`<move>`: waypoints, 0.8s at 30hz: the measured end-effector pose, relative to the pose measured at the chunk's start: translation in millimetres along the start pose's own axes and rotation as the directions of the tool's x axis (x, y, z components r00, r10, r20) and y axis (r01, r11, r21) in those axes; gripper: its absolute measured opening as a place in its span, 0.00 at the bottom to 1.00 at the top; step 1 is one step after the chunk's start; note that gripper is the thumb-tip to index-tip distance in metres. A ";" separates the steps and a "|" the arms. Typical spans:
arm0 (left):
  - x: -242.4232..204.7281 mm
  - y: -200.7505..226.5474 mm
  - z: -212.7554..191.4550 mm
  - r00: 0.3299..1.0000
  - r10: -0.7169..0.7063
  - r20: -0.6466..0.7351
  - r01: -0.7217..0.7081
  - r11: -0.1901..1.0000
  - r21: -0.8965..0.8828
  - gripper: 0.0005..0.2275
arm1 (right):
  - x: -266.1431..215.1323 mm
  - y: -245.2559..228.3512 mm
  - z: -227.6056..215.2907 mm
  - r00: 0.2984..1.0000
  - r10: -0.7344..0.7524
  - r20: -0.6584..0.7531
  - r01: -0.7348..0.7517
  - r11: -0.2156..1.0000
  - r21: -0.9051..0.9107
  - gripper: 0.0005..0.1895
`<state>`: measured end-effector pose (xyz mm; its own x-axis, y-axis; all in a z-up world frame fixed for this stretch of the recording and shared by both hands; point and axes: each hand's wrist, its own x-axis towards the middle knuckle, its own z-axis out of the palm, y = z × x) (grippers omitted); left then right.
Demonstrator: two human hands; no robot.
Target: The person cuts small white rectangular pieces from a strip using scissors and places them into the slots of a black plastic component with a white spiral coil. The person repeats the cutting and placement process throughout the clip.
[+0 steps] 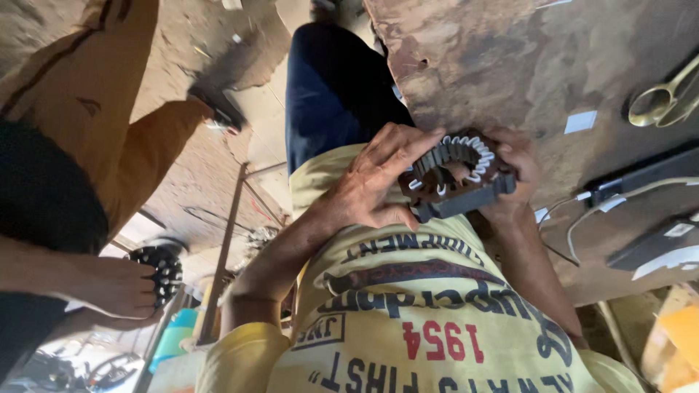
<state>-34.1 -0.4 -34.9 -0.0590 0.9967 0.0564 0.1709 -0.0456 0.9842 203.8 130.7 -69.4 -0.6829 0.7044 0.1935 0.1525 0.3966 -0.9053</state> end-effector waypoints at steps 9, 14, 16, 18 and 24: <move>9.4 3.8 -2.9 0.998 0.044 0.033 -0.045 0.999 0.015 0.51 | -8.2 -13.5 -13.4 0.999 -0.036 0.038 0.043 0.976 -0.214 0.40; 11.3 3.5 -7.2 0.997 0.057 0.053 -0.059 0.998 0.027 0.51 | -14.4 -19.4 -5.5 0.997 0.061 -0.044 -0.068 0.981 -0.182 0.41; 14.1 3.1 -10.8 0.995 0.065 0.079 -0.068 0.997 0.040 0.51 | -11.5 -21.8 -4.9 0.996 0.082 -0.030 -0.085 0.988 -0.129 0.40; 16.3 4.5 -15.5 0.993 0.063 0.101 -0.070 0.995 0.071 0.50 | -3.7 -22.9 -1.4 0.997 0.074 0.002 -0.073 0.995 -0.073 0.39; 19.7 14.7 -24.7 0.988 0.023 0.155 -0.053 0.980 0.193 0.45 | 21.4 -32.5 -2.0 0.995 -0.009 0.098 0.020 0.993 -0.119 0.44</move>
<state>-57.0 16.9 -15.2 0.0982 0.9938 0.0523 0.3605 -0.0845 0.9289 185.7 134.1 -35.0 -0.7508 0.6401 0.1633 0.2226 0.4780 -0.8497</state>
